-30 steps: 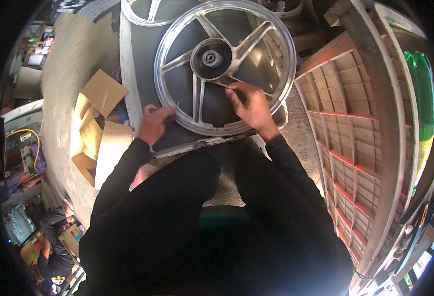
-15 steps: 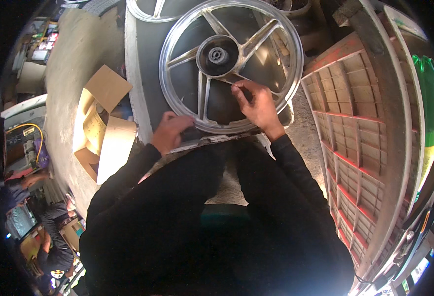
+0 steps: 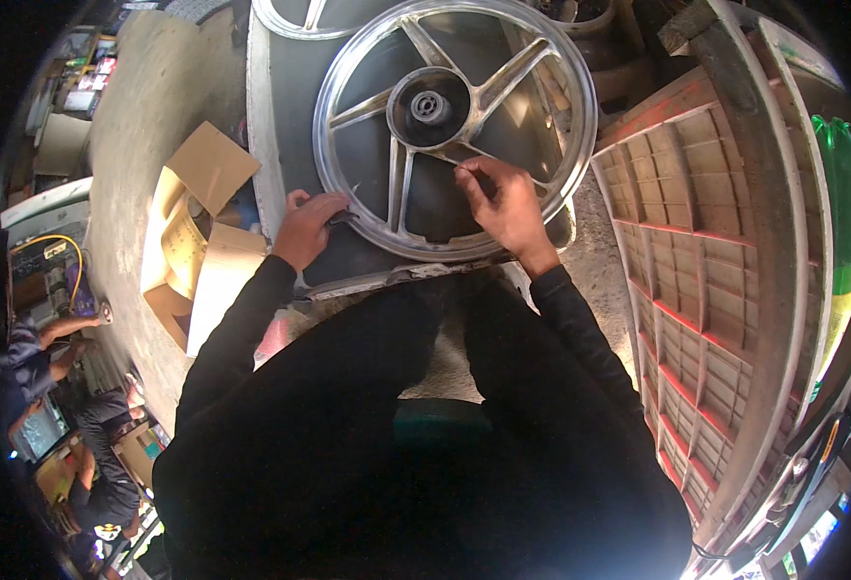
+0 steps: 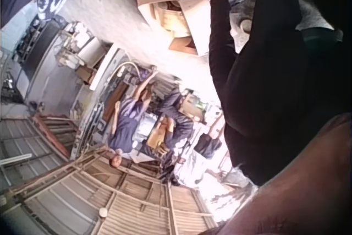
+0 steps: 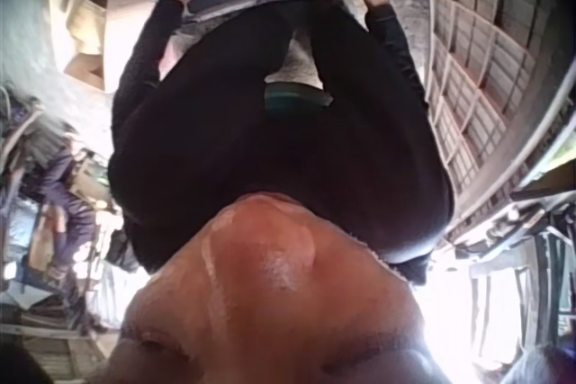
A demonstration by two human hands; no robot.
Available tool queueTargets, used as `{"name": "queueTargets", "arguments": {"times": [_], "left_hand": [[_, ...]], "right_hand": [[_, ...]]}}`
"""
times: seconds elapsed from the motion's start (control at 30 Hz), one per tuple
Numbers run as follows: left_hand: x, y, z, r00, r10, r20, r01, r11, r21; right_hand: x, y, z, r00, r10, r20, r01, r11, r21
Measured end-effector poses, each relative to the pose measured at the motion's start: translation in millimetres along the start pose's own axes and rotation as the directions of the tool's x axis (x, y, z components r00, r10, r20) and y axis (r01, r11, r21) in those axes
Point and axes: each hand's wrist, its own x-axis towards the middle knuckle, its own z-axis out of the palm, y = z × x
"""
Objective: The person sands the surface of a motorcycle rim by hand using a piece of sandpaper, moving around the outer edge and the inner spokes.
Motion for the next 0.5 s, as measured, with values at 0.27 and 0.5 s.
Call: {"name": "queueTargets", "arguments": {"times": [0.27, 0.5], "left_hand": [[-2.4, 2.7, 6.5, 0.997, 0.074, -0.022, -0.073, 0.997, 0.040], [-5.8, 26.0, 16.3, 0.983, 0.181, 0.005, -0.180, 0.978, -0.107]], "right_hand": [[-2.0, 4.9, 2.6, 0.999, -0.029, -0.022, 0.028, 0.999, -0.020], [-1.1, 0.7, 1.9, 0.995, 0.075, 0.072, -0.075, 0.997, -0.003]]}}
